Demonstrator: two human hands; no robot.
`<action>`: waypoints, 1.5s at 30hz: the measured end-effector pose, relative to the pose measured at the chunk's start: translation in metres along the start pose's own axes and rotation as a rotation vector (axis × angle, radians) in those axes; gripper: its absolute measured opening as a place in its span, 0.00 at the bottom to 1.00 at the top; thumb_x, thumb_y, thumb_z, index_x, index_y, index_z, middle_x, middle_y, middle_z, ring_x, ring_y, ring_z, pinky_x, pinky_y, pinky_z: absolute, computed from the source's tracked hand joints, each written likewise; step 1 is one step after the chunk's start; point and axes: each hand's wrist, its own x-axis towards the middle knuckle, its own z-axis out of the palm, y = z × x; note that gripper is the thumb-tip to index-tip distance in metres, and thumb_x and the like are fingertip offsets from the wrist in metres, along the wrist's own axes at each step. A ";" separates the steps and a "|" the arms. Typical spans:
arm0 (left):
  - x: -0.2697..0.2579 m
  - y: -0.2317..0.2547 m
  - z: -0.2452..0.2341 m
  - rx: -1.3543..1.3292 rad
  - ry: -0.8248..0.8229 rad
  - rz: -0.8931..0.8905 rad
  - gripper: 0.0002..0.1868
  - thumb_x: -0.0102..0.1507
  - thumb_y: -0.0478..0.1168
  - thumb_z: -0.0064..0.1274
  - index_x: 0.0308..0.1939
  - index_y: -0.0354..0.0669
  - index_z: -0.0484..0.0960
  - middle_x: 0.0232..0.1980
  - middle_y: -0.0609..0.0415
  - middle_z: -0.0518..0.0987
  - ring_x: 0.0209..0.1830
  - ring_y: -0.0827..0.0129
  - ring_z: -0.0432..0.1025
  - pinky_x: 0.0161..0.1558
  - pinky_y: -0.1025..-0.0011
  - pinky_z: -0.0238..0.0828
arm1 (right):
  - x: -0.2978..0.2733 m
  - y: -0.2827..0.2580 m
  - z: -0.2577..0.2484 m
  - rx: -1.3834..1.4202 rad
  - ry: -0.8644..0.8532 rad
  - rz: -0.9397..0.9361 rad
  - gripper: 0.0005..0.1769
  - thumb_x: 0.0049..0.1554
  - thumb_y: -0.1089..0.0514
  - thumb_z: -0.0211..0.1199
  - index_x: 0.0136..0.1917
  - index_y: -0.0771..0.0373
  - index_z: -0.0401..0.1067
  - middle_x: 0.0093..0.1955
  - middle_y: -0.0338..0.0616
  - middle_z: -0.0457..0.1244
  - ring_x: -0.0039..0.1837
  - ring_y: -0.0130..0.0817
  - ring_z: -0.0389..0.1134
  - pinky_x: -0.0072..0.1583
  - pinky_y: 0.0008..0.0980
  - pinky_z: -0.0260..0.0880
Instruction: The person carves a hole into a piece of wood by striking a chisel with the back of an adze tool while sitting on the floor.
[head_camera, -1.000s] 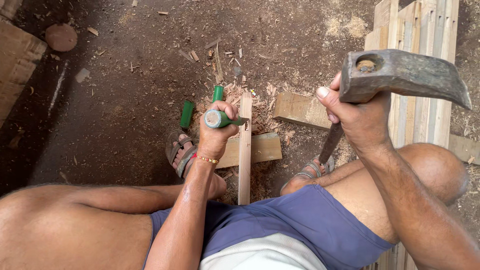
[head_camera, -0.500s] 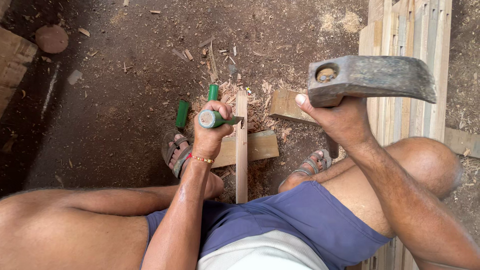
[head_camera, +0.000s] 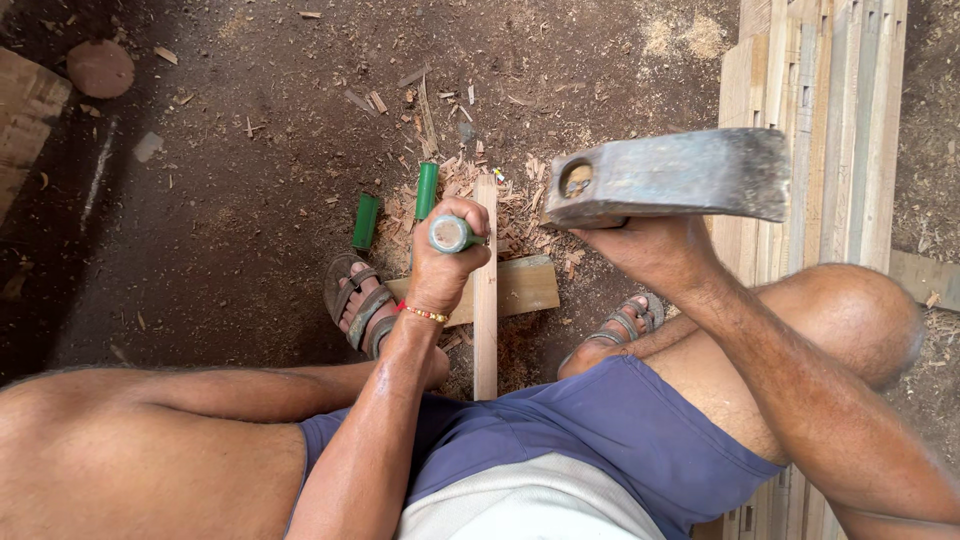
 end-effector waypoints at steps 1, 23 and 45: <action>-0.001 -0.001 0.002 0.004 0.002 0.006 0.20 0.48 0.16 0.51 0.34 0.44 0.74 0.41 0.59 0.74 0.43 0.74 0.69 0.46 0.74 0.68 | 0.001 -0.002 0.001 0.000 -0.010 -0.008 0.27 0.52 0.48 0.77 0.59 0.62 0.76 0.52 0.46 0.71 0.55 0.39 0.73 0.55 0.38 0.74; -0.006 -0.025 0.016 -0.067 -0.007 0.080 0.17 0.53 0.24 0.65 0.42 0.42 0.79 0.45 0.59 0.77 0.45 0.73 0.73 0.49 0.73 0.73 | 0.010 -0.048 -0.005 0.145 -0.208 -0.270 0.10 0.56 0.59 0.70 0.51 0.61 0.78 0.42 0.41 0.70 0.43 0.32 0.73 0.45 0.30 0.77; 0.002 -0.045 0.020 -0.100 0.011 -0.050 0.19 0.63 0.30 0.61 0.58 0.37 0.79 0.52 0.56 0.83 0.49 0.72 0.77 0.51 0.72 0.79 | 0.011 -0.011 0.031 0.278 -0.263 -0.093 0.05 0.59 0.63 0.58 0.49 0.62 0.73 0.41 0.41 0.66 0.39 0.35 0.68 0.38 0.32 0.75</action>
